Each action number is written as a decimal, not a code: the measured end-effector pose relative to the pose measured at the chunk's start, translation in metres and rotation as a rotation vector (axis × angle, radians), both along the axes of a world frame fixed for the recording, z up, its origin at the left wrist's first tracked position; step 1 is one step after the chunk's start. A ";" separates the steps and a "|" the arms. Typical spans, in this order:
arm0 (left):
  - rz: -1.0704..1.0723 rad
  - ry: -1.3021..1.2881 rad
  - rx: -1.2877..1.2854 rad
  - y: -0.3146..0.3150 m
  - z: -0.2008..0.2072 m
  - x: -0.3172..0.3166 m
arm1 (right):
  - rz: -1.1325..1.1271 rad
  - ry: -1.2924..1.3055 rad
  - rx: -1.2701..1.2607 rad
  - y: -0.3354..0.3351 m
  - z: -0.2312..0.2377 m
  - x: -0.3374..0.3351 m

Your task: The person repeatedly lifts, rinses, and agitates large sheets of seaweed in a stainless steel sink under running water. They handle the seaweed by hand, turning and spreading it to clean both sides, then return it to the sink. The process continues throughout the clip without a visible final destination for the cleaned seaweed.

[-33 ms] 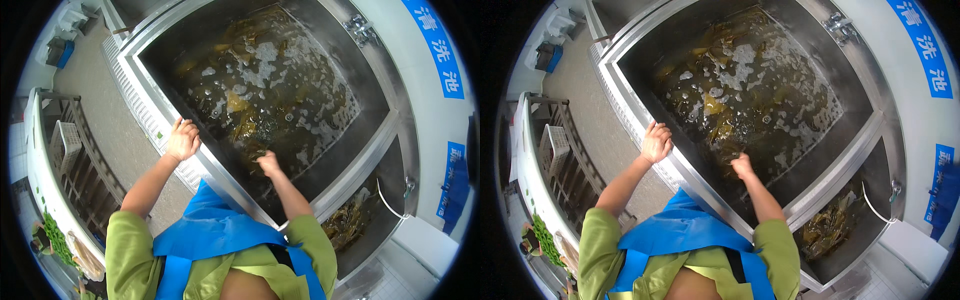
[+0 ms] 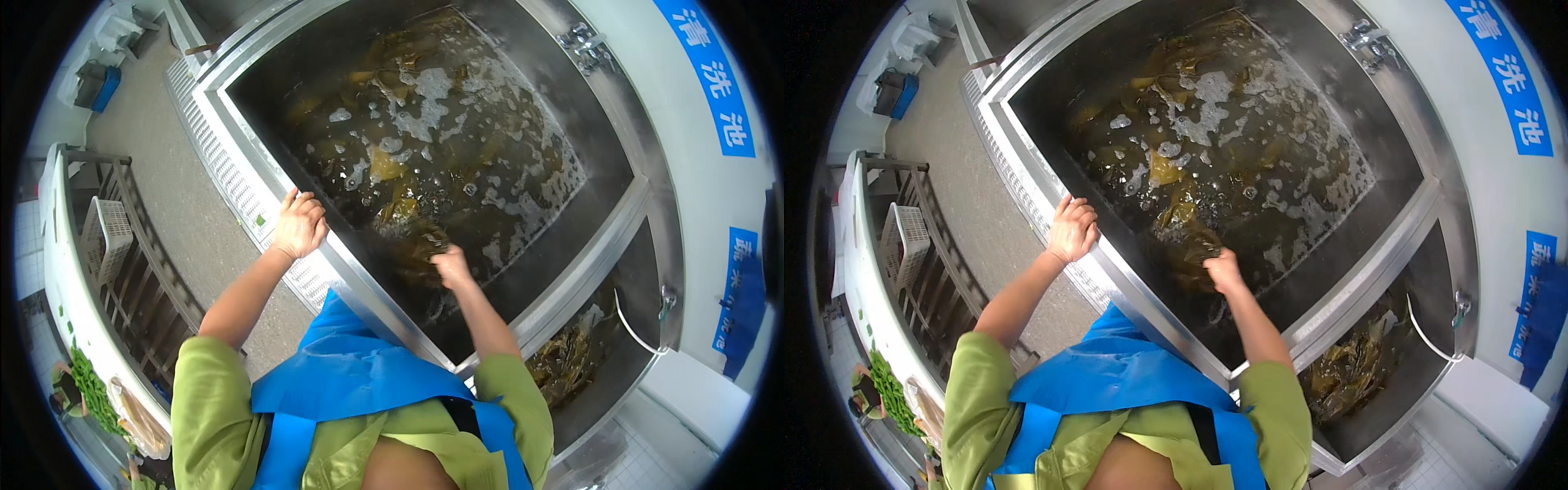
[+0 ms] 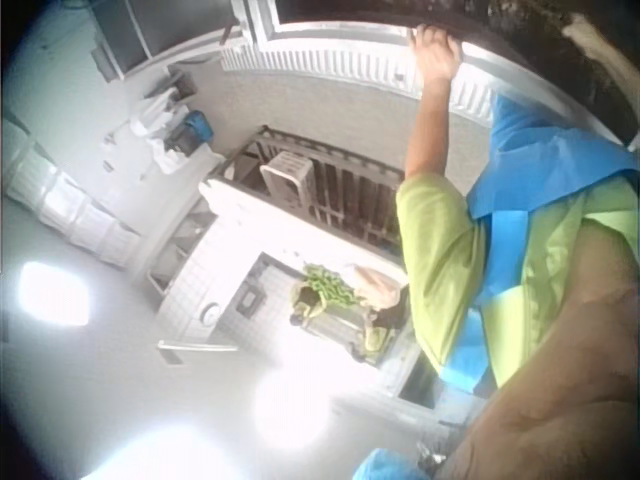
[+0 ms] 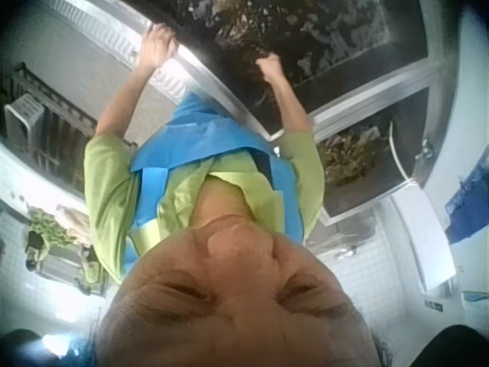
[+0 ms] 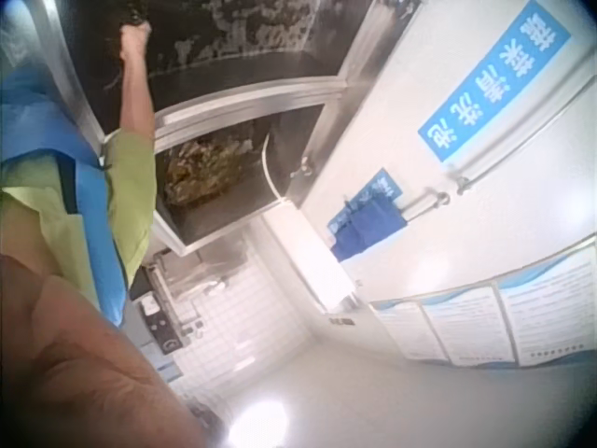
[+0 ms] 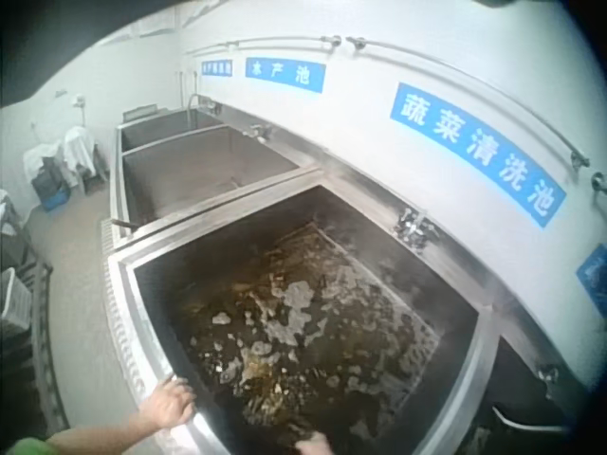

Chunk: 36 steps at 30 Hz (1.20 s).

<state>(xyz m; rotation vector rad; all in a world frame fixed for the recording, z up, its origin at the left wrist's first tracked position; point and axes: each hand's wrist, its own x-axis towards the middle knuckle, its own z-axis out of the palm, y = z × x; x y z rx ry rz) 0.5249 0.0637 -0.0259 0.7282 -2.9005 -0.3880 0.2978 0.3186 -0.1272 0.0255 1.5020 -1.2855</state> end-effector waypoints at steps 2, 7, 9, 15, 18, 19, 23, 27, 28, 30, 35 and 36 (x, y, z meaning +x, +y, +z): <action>0.001 -0.033 0.005 0.000 -0.002 0.002 | 0.046 0.209 0.132 0.029 0.079 -0.033; -0.006 -0.058 -0.021 0.000 -0.003 0.002 | -0.401 0.604 0.052 0.109 0.279 -0.067; 0.001 -0.099 -0.016 0.001 -0.003 0.001 | -0.781 0.835 0.052 0.164 0.354 -0.066; -0.018 -0.087 -0.052 0.001 -0.002 0.001 | -1.073 0.985 -0.157 0.402 0.520 -0.145; -0.025 -0.116 -0.028 0.000 -0.001 0.002 | -1.301 1.061 0.109 0.506 0.499 -0.173; -0.029 -0.106 -0.028 -0.001 -0.001 0.002 | -1.282 1.114 0.467 0.526 0.478 -0.176; -0.030 -0.049 -0.031 -0.002 -0.002 0.001 | -1.020 1.323 1.417 0.492 0.362 -0.203; -0.036 -0.016 0.013 -0.004 -0.001 -0.001 | -0.337 1.461 0.486 0.300 0.226 -0.235; -0.031 -0.017 0.023 -0.004 0.000 -0.002 | -0.161 1.377 0.519 0.242 0.189 -0.242; -0.034 0.005 0.047 -0.004 0.002 -0.004 | -0.040 0.972 0.381 0.129 0.109 -0.248; 0.014 -0.041 0.118 -0.008 0.008 -0.012 | 0.288 0.568 0.557 -0.073 -0.051 -0.246; 0.027 -0.028 0.133 -0.009 0.009 -0.013 | 0.201 0.502 0.598 -0.098 -0.077 -0.240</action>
